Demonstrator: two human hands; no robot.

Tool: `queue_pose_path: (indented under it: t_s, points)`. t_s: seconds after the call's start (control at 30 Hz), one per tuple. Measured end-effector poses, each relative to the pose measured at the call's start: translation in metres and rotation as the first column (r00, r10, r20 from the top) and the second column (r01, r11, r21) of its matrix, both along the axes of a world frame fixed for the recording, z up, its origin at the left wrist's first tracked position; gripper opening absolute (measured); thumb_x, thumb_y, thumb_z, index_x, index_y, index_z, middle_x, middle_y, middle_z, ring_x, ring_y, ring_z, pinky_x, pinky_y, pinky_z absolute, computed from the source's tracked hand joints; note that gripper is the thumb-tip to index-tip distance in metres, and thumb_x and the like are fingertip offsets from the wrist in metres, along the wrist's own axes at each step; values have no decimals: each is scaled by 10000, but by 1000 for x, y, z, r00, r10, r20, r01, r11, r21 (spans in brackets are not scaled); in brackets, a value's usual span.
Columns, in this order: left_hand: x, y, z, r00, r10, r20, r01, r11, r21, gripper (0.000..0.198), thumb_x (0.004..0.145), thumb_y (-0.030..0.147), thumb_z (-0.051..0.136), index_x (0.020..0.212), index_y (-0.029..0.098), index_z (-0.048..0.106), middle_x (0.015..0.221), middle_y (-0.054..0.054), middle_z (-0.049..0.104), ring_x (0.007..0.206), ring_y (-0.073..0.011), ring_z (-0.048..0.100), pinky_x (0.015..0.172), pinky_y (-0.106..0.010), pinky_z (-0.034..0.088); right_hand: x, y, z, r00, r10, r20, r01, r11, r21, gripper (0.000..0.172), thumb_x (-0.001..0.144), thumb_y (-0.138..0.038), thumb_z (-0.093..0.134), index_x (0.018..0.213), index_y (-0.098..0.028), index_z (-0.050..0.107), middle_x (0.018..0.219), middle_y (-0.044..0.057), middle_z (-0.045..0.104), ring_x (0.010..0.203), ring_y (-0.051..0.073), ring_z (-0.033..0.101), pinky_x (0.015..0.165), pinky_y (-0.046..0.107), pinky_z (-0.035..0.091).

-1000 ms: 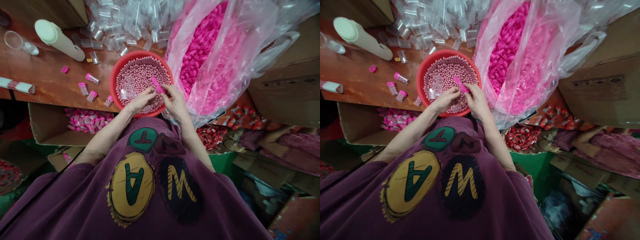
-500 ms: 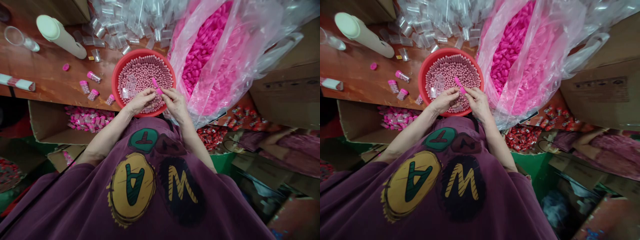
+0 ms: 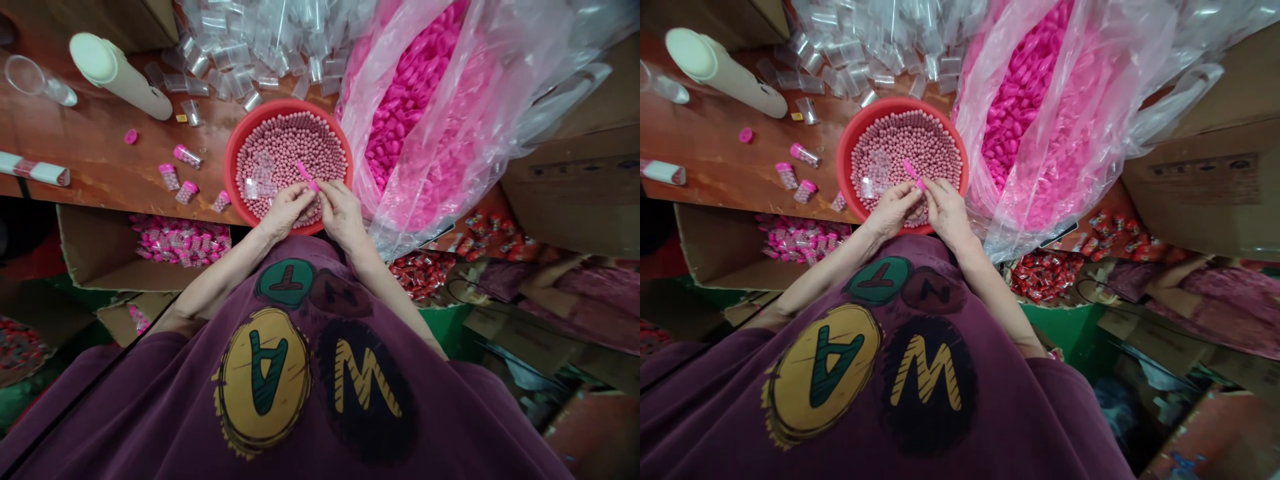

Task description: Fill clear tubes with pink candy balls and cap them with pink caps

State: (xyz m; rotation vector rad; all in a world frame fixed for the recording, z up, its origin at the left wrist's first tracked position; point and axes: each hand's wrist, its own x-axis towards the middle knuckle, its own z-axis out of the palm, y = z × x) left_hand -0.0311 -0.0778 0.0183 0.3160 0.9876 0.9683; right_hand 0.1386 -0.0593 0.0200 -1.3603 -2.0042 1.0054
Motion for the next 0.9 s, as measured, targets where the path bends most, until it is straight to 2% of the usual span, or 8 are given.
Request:
queue_pose_path:
  t_s: [0.13, 0.23, 0.3, 0.43, 0.57, 0.7, 0.8, 0.9]
  points:
    - [-15, 0, -5, 987, -160, 26, 160, 987, -3, 410, 765, 478, 986, 947, 177, 775, 752, 8, 682, 536, -66, 526, 469, -205, 325, 9, 8, -6, 997, -1, -83, -10, 991, -135, 537, 1115, -684, 494, 1264, -279, 815, 1169, 98, 810, 1076, 266, 753, 1026, 518, 661]
    - [-23, 3, -8, 955, -291, 55, 291, 957, -4, 365, 737, 440, 979, 871, 166, 778, 737, -22, 720, 520, -78, 550, 465, -214, 331, 5, 24, -15, 979, -91, -185, 45, 970, -239, 687, 1050, -829, 514, 1330, -263, 785, 1252, 92, 812, 1126, 253, 755, 1052, 503, 660]
    - [-24, 6, -8, 949, -308, 70, 310, 951, -14, 297, 747, 394, 948, 847, 170, 780, 727, -32, 733, 517, -87, 555, 462, -218, 325, -2, 34, -19, 971, -81, -226, 8, 952, -307, 718, 1032, -857, 524, 1359, -265, 765, 1216, 75, 814, 1099, 233, 757, 1032, 476, 671]
    - [-24, 12, -7, 978, -186, 99, 192, 979, -63, 178, 811, 320, 854, 840, 167, 769, 731, -30, 722, 563, -93, 566, 495, -223, 381, -10, 34, -15, 968, -117, -221, 55, 962, -268, 656, 1069, -816, 503, 1346, -271, 739, 1159, 74, 806, 1072, 226, 760, 1016, 461, 681]
    - [-17, 18, -8, 995, 8, 95, 13, 977, -215, 151, 903, 283, 781, 833, 173, 705, 741, -18, 704, 654, -110, 633, 640, -247, 534, -4, 16, -10, 988, 2, -155, -16, 996, -86, 662, 1021, -802, 612, 1433, -288, 674, 1460, 125, 725, 1366, 316, 692, 1217, 596, 588]
    - [-6, 21, -9, 990, 47, 135, -9, 962, -273, 158, 985, 291, 724, 875, 178, 711, 777, -36, 724, 720, -154, 679, 754, -322, 606, -1, 5, -20, 996, 89, -7, -89, 995, 46, 942, 894, -757, 818, 1629, -273, 483, 1646, 184, 587, 1559, 399, 550, 1349, 684, 448]
    - [-1, 22, -8, 980, 71, 184, -12, 952, -305, 181, 1025, 285, 702, 883, 175, 721, 792, -43, 733, 735, -161, 682, 788, -330, 621, -3, 7, -28, 998, 67, 0, -67, 993, 99, 906, 929, -665, 815, 1642, -258, 430, 1626, 194, 587, 1546, 402, 562, 1335, 696, 461]
    - [-1, 21, -7, 982, 54, 180, 0, 959, -284, 213, 1049, 340, 709, 917, 176, 742, 816, -51, 746, 770, -175, 702, 795, -333, 630, -4, 10, -29, 996, 80, -32, -77, 993, 84, 810, 919, -545, 838, 1584, -255, 477, 1571, 178, 620, 1511, 403, 586, 1317, 702, 470]
